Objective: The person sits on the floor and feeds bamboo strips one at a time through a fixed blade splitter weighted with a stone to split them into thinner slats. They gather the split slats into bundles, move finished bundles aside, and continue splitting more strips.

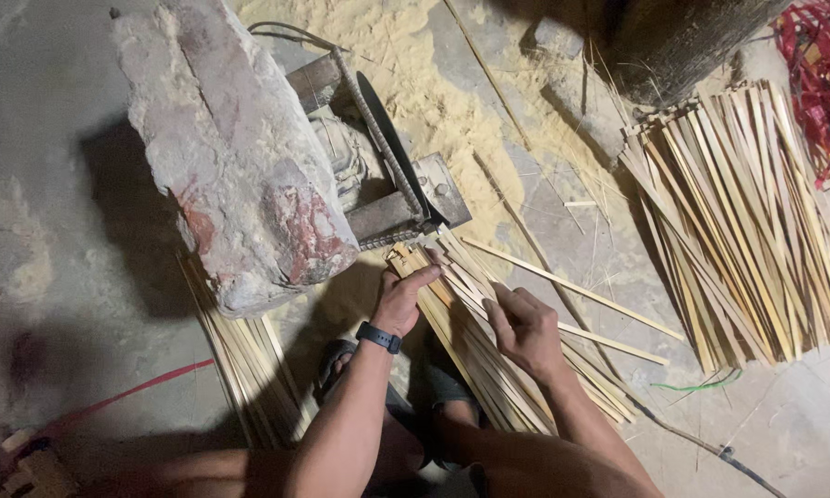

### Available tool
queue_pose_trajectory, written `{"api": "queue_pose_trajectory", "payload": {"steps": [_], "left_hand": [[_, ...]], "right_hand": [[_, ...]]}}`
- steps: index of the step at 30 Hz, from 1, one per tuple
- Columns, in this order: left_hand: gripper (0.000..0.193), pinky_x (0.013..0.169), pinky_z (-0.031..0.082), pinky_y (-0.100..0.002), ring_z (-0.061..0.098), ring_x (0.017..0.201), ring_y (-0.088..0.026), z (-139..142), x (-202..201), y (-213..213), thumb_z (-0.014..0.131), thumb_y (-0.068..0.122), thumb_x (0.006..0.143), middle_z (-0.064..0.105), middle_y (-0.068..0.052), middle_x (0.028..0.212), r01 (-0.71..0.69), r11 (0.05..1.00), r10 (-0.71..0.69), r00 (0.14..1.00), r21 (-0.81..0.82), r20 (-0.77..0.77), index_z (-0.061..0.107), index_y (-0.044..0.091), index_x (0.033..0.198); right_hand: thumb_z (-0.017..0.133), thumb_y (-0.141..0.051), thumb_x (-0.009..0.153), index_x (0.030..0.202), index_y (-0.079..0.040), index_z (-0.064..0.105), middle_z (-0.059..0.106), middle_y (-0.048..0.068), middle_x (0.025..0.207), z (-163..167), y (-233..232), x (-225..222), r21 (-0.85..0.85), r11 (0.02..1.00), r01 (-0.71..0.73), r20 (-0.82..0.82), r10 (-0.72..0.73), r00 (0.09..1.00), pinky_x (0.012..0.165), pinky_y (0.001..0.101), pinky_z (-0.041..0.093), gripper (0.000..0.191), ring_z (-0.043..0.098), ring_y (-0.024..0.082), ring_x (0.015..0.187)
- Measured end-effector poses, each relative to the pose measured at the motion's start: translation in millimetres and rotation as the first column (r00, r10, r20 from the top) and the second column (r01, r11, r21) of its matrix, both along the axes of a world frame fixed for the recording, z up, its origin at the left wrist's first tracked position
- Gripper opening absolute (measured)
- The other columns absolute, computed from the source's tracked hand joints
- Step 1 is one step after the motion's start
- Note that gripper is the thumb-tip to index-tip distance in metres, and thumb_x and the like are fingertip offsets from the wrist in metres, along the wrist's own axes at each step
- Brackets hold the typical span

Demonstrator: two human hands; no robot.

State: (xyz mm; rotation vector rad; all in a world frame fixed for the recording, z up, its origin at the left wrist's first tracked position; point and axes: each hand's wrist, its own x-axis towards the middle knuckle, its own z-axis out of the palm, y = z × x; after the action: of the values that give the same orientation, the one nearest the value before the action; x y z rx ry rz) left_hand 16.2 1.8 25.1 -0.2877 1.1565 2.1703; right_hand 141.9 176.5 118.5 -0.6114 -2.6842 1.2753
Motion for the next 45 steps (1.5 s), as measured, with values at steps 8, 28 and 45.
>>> {"api": "queue_pose_trajectory", "payload": {"steps": [8,28,45], "left_hand": [[0.087,0.115,0.03,-0.035,0.059,0.135,-0.025,-28.0,-4.1,8.2,0.09,0.001,0.079,0.069,-0.025,0.133,0.031,0.939,0.029,0.985,-0.342,0.17,0.029,-0.019,0.139],[0.026,0.093,0.056,-0.034,0.071,0.102,-0.018,10.0,-4.0,6.2,0.079,0.002,0.083,0.075,-0.008,0.109,0.032,0.998,-0.032,0.999,-0.063,0.014,0.074,0.003,0.108],[0.039,0.102,0.051,-0.033,0.072,0.106,-0.019,-20.9,-1.8,11.1,0.083,0.003,0.077,0.075,-0.014,0.112,-0.005,0.987,0.021,0.995,-0.159,0.099,0.065,-0.003,0.113]], "right_hand": [[0.062,-0.011,0.102,0.094,0.0,0.071,0.06,0.017,0.063,-31.2,-7.5,-61.1,0.041,0.988,-0.146,-0.01,0.146,0.989,0.052,0.0393,0.048,0.016,0.055,0.022,0.05],[0.063,-0.005,0.094,0.123,-0.002,0.072,0.067,0.015,0.076,-19.0,-2.3,-9.0,0.083,0.992,-0.095,-0.05,0.099,0.994,0.05,0.0352,0.054,0.03,0.062,0.021,0.052],[0.067,-0.015,0.085,0.12,0.0,0.069,0.068,0.019,0.093,12.6,-3.8,-15.7,0.529,0.848,-0.04,-0.277,0.217,0.936,0.067,0.0408,0.056,0.038,0.066,0.032,0.079]]}}
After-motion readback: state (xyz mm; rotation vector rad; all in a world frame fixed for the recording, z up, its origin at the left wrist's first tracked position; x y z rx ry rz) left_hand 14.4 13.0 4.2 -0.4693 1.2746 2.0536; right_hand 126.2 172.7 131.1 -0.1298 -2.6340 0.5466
